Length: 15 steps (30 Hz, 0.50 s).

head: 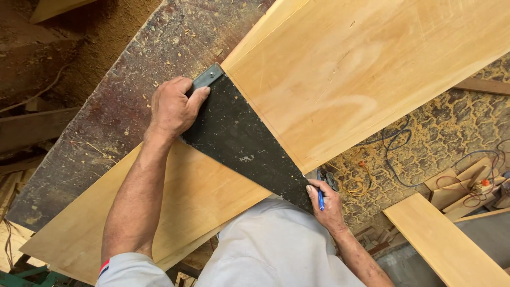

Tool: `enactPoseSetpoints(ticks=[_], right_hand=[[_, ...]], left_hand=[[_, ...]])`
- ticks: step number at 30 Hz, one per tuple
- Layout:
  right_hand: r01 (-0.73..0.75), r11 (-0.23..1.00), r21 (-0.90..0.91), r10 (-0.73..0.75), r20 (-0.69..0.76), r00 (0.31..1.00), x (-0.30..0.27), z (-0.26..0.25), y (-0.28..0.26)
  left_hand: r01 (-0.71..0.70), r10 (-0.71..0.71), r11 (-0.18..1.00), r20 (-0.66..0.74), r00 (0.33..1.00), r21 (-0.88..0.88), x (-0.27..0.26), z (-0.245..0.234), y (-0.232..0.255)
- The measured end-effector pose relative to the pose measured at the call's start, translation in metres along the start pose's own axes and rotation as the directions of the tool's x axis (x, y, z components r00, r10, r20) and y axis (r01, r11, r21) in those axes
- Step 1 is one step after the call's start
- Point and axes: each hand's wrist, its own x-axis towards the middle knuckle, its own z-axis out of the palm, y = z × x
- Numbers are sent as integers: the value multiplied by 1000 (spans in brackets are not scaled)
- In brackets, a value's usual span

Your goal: The person marks straight guide lines on plywood boards using a triangular speed square and a blue marker. They reposition the square along the boards, align it against the edges, draw lines, and move between boards on the sawdust-covered workbench.

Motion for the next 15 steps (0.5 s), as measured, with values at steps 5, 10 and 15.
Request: enactPoseSetpoints(ticks=[5, 10, 15], right_hand=[[-159, 979, -129, 175, 123, 977, -17, 11, 6], [-31, 999, 21, 24, 287, 957, -28, 31, 6], [-58, 998, -11, 59, 296, 953, -20, 30, 14]], left_hand=[[-11, 10, 1000, -44, 999, -18, -51, -21, -25], [233, -229, 972, -234, 945, -13, -127, -34, -64], [254, -271, 962, -324, 906, -95, -149, -22, -84]])
